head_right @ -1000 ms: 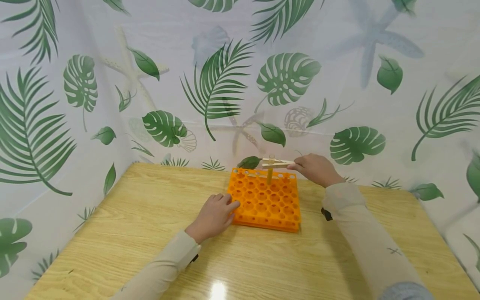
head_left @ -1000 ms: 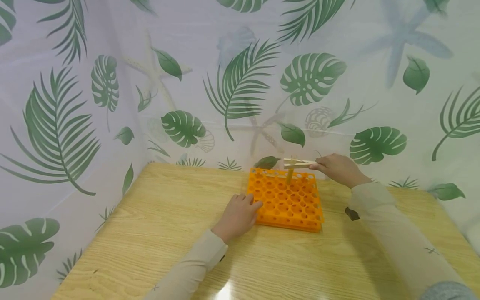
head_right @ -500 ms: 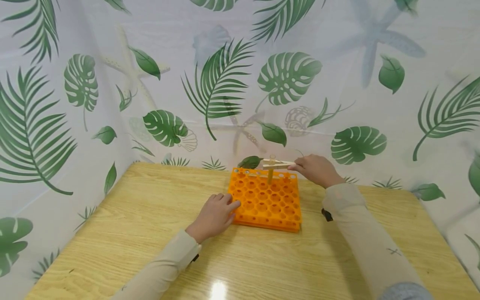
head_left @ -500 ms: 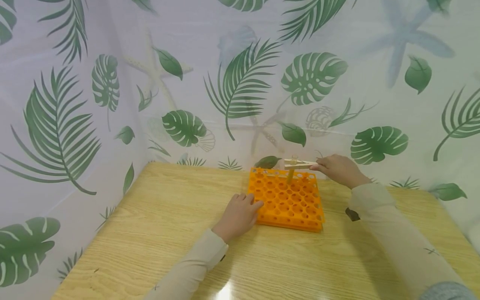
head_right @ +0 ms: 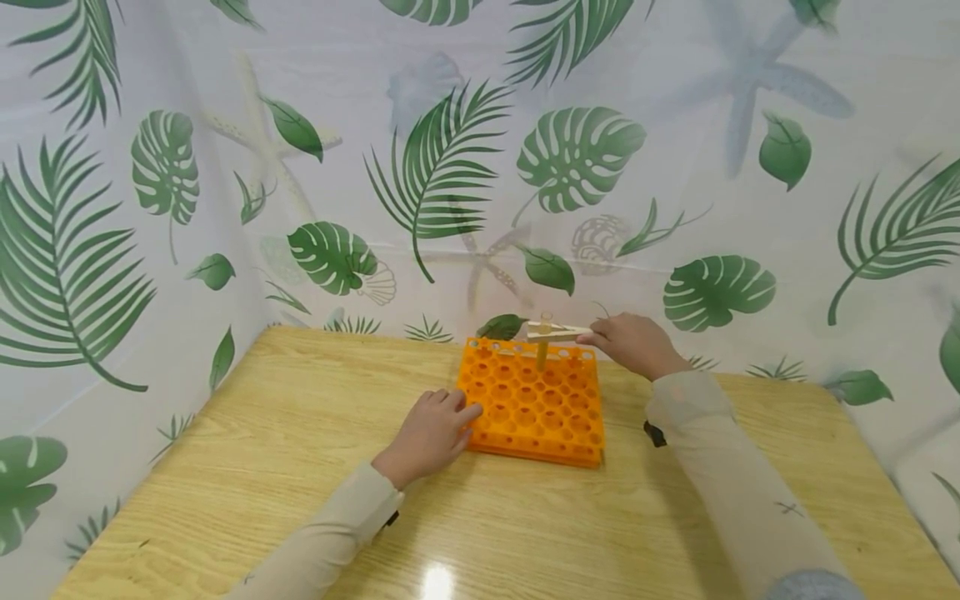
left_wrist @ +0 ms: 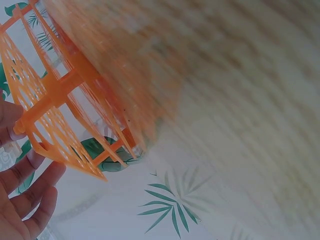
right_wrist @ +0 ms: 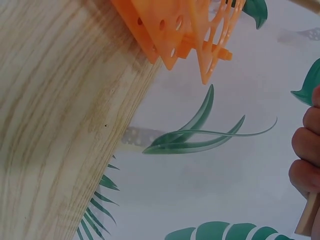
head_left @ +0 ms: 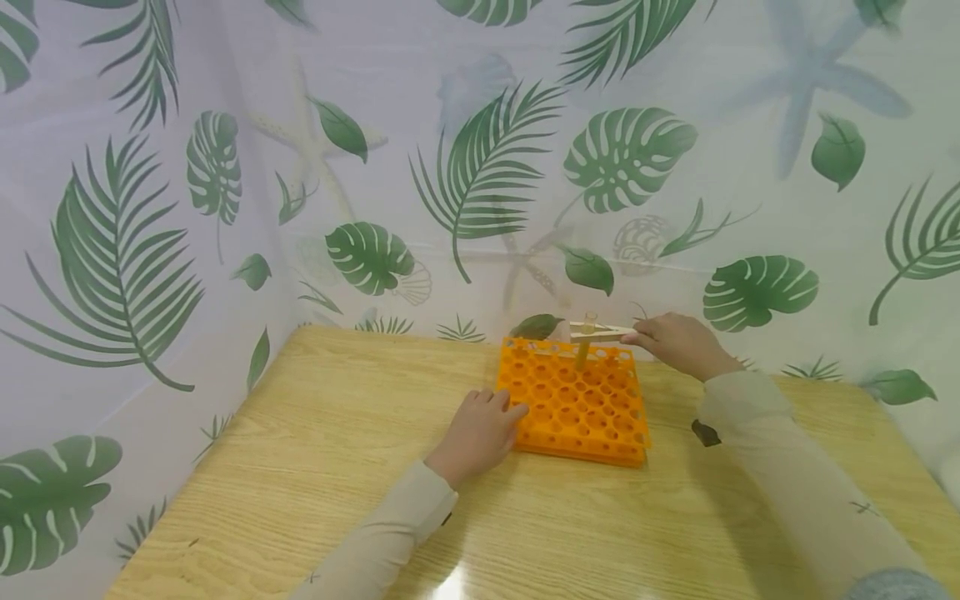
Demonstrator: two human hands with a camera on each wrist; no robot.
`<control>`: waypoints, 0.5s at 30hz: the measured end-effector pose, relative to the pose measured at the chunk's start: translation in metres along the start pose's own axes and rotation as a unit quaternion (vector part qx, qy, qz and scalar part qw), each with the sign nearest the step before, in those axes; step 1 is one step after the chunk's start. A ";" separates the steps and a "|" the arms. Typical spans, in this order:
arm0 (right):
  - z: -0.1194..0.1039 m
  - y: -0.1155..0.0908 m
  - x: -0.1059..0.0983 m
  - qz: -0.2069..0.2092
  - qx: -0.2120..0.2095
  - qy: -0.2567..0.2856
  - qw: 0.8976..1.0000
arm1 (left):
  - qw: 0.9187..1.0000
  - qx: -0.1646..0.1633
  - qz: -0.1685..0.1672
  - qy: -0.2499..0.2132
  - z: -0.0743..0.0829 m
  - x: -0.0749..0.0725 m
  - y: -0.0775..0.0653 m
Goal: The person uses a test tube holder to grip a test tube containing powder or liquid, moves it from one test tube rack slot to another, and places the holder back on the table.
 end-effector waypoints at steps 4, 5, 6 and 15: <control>0.001 0.000 0.002 0.007 -0.001 -0.004 1.000 | 1.000 -0.001 0.001 0.000 0.000 0.001 0.000; 0.001 0.000 0.003 0.006 0.000 -0.003 1.000 | 1.000 -0.001 0.002 0.000 0.000 0.001 0.000; 0.001 0.000 0.004 0.004 0.002 -0.002 1.000 | 1.000 -0.001 0.001 0.001 0.000 0.002 0.000; 0.001 -0.003 0.004 -0.006 0.014 0.015 1.000 | 1.000 -0.003 0.006 0.003 -0.001 0.004 0.000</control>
Point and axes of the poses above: each hand's wrist, its own y-axis towards the middle knuckle, its own x-axis out of the palm, z = x × y, the point moved 3 cm from there along y, towards the middle knuckle, and after that the axes turned 8 degrees about z, right-handed, at the moved point
